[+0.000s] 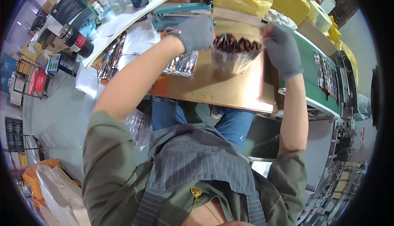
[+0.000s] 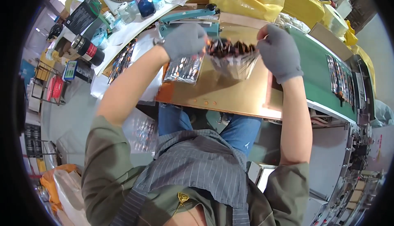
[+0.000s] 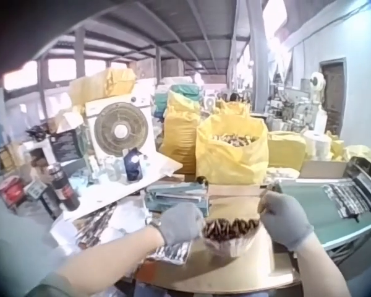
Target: Packaging metal components into plastic bags and sealing them with a heat sealer.
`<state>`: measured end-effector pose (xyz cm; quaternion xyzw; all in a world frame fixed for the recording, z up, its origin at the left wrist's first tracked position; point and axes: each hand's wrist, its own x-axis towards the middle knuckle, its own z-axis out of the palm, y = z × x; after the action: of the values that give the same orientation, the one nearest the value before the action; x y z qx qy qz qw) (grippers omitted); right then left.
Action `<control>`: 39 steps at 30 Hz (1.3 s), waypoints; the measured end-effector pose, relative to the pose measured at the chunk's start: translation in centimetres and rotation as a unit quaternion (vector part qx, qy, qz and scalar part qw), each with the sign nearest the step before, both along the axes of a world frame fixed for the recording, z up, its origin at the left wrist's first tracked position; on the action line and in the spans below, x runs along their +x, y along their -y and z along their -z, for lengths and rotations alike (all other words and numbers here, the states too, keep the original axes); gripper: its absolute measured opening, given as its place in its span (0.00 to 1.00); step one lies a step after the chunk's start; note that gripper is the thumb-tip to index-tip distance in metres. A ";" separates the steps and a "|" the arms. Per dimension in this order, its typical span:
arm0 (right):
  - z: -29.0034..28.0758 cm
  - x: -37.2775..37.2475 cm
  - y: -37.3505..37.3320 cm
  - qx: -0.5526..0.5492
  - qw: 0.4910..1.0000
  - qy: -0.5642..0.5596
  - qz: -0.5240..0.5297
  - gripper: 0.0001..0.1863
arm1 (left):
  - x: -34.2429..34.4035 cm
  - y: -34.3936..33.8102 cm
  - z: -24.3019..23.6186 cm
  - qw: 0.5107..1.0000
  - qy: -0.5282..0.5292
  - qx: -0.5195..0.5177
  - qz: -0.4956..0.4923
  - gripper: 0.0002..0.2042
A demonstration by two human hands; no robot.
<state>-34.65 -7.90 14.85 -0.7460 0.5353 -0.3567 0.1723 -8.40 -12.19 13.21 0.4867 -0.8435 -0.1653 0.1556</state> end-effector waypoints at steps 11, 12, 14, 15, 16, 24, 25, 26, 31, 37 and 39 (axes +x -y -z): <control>4.0 -3.4 4.7 0.184 0.979 0.082 0.034 0.12 | -2.1 2.6 -0.7 0.989 -0.084 -0.118 0.005 0.10; 3.7 -3.6 4.6 0.043 0.998 -0.028 0.039 0.12 | -2.3 2.2 -0.9 0.994 -0.112 -0.003 0.006 0.11; 2.0 -3.3 3.7 0.011 0.999 0.038 0.032 0.12 | -2.3 0.6 -2.2 0.982 -0.178 0.067 0.011 0.13; 1.3 -3.0 3.1 -0.013 0.994 0.101 0.031 0.12 | -2.0 0.8 -2.1 0.982 -0.179 0.067 0.014 0.13; 1.2 -3.0 3.1 -0.003 0.998 0.049 0.033 0.13 | -1.6 1.1 -1.7 0.983 -0.177 0.038 0.020 0.13; -4.0 2.1 -0.2 -0.287 0.938 -0.196 -0.004 0.30 | -1.4 -3.1 -4.4 0.938 -0.320 0.133 -0.012 0.11; -4.2 3.9 -0.3 -0.334 0.913 -0.232 -0.024 0.34 | -1.2 -4.0 -5.6 0.938 -0.326 0.118 0.003 0.10; -2.6 4.4 0.5 -0.219 0.950 -0.205 -0.089 0.29 | -1.2 -4.2 -6.3 0.937 -0.334 0.103 0.026 0.10; 1.6 7.5 4.4 0.037 0.973 0.210 -0.085 0.13 | 2.3 -0.7 -3.5 0.944 -0.173 -0.259 0.110 0.12; 9.2 11.5 13.6 -0.009 0.997 0.037 -0.072 0.17 | 6.1 3.3 9.6 0.821 -0.469 0.326 -0.016 0.26; 12.0 12.3 17.7 -0.093 0.987 -0.115 0.056 0.21 | 6.2 5.2 13.5 0.815 -0.494 0.283 -0.111 0.23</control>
<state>-22.37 -25.61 2.83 -0.7637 0.5568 -0.3263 0.0190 -2.16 -17.35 -0.30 0.4527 -0.5098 -0.5961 0.4240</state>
